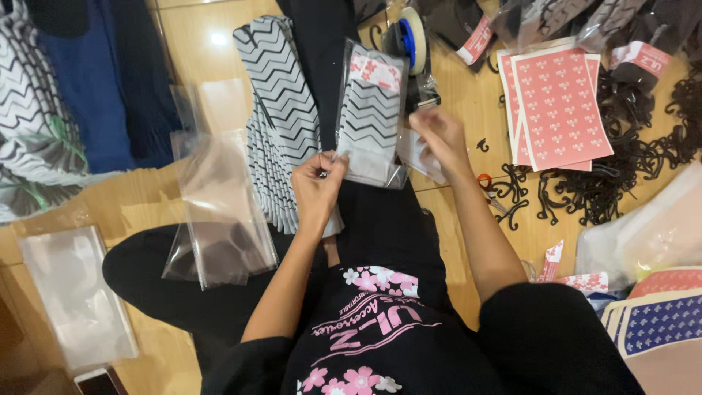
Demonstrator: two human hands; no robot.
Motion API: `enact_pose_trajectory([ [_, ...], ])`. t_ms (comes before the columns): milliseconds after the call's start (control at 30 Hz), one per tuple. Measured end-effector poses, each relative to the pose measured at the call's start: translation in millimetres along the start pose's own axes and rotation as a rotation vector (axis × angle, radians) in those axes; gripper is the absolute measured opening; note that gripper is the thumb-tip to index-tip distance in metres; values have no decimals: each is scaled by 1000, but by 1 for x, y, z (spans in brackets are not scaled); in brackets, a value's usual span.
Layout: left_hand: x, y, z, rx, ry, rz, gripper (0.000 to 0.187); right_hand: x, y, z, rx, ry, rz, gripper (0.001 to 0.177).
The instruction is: The person prepares and packs socks by hand. The person picks up patterned socks, attaches a plastic label hook or brand card to the pairs, and slides them into transparent plastic packaging bags one by one.
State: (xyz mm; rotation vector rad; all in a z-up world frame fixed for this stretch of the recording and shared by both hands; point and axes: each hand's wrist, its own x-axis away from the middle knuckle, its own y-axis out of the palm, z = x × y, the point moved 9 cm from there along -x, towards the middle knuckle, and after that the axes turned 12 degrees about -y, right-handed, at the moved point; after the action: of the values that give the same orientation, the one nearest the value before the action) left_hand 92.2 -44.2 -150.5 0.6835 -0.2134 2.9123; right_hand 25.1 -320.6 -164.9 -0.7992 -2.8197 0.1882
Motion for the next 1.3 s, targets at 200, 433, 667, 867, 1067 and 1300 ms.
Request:
enact_pose_trajectory([
  [200, 12, 4, 8, -65, 27, -5, 29, -79, -44, 86, 458, -283, 348, 20],
  [433, 24, 6, 35, -190, 138, -31, 29, -26, -53, 110, 549, -36, 249, 21],
  [667, 19, 10, 26, -129, 114, -56, 27, 1, 26, -53, 22, -59, -514, 14],
  [867, 21, 8, 30, -111, 155, -94, 26, 3, 61, -57, 582, -75, -756, 36],
  [1067, 11, 8, 30, 131, 32, -144, 27, 20, 31, -120, 664, -319, -552, 66],
  [1300, 51, 9, 108, -27, 188, -304, 101, 53, -1, -159, 797, -762, -299, 59],
])
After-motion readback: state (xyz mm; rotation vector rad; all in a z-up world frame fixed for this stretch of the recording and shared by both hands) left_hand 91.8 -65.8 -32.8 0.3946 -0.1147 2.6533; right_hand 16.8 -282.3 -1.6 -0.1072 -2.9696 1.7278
